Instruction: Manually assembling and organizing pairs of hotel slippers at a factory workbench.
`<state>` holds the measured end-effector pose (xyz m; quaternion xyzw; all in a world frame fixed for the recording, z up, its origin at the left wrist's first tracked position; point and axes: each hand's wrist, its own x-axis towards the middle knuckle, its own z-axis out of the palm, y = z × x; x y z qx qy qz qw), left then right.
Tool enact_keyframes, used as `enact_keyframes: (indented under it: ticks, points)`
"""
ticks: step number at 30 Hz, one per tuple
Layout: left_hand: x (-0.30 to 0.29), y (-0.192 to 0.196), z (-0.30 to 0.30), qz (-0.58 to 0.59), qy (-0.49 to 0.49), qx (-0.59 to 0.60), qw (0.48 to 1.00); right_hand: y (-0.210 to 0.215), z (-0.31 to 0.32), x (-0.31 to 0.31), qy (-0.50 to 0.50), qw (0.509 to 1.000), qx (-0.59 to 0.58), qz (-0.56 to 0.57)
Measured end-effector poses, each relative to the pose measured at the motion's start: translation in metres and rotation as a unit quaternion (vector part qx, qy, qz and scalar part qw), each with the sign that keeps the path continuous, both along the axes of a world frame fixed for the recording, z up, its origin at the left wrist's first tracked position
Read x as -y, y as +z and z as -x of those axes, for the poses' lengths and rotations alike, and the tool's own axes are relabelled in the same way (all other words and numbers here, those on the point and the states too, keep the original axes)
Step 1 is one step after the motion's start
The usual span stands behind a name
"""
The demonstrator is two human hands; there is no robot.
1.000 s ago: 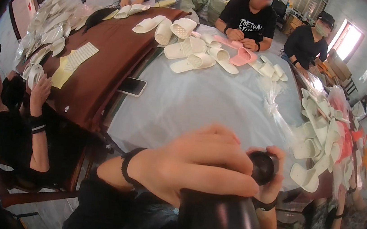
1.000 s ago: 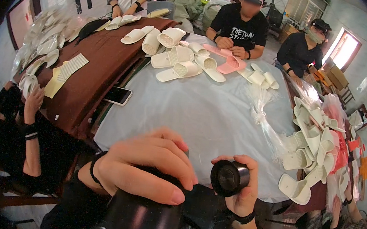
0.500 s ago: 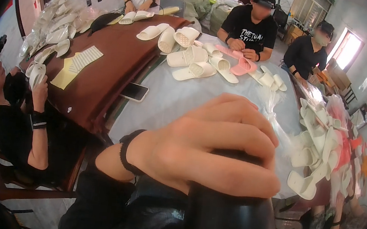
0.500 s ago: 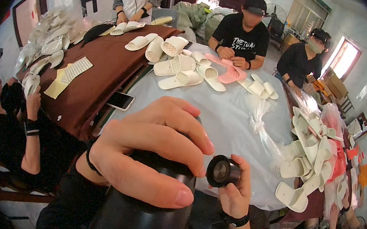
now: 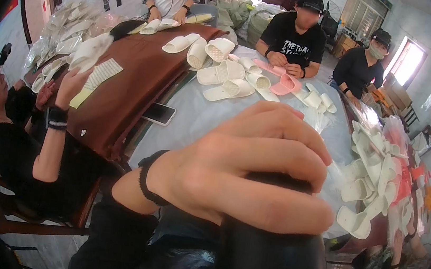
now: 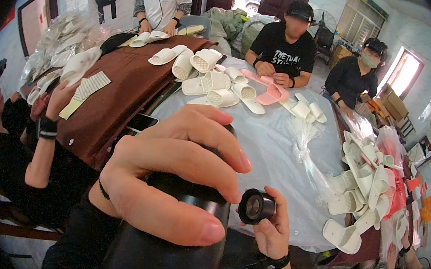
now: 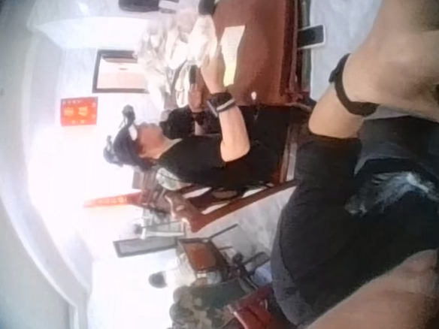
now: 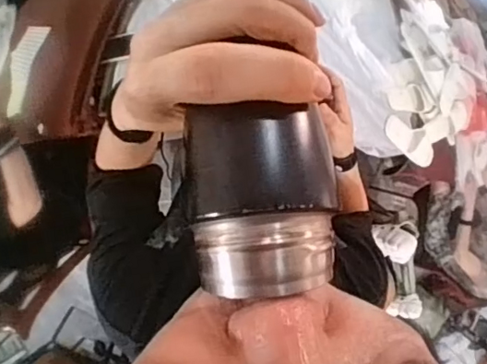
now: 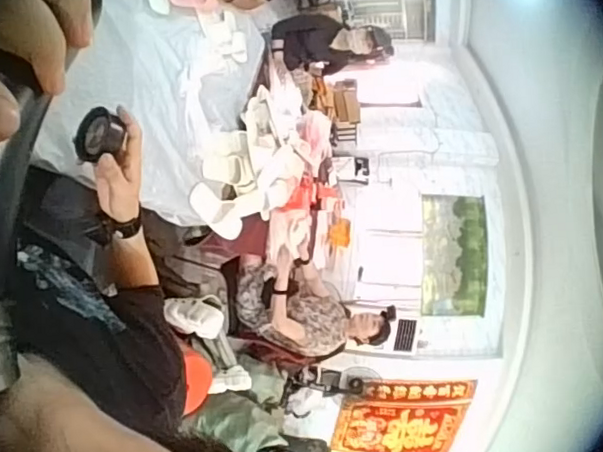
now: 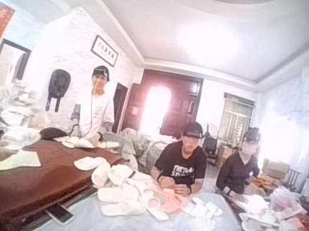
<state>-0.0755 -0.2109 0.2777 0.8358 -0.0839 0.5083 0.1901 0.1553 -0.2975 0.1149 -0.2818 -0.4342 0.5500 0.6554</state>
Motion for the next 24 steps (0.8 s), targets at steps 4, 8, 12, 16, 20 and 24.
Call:
enact_keyframes:
  ticks: [4, 8, 12, 16, 20, 24]
  points:
    - [-0.004, -0.003, -0.002, -0.007, 0.005, 0.009, 1.000, -0.003, -0.002, -0.001, 0.006, 1.000, 0.000, 0.013]
    - [-0.008, -0.008, -0.004, 0.002, 0.002, 0.001, 1.000, -0.006, -0.003, 0.000, 0.009, 1.000, -0.012, 0.018]
    - [-0.007, -0.025, -0.007, 0.062, -0.014, -0.010, 0.998, -0.008, -0.003, -0.002, 0.009, 1.000, -0.010, 0.024]
    - [-0.012, -0.042, -0.010, 0.112, -0.048, -0.014, 0.992, -0.015, -0.005, -0.002, 0.007, 0.999, -0.020, 0.036]
    - [-0.017, -0.055, -0.013, 0.169, -0.079, -0.042, 0.982, -0.011, -0.005, -0.002, 0.004, 0.999, -0.006, 0.034]
    - [-0.024, -0.074, -0.011, 0.203, -0.075, -0.059, 0.974, -0.018, -0.004, -0.004, 0.000, 0.998, -0.023, 0.055]
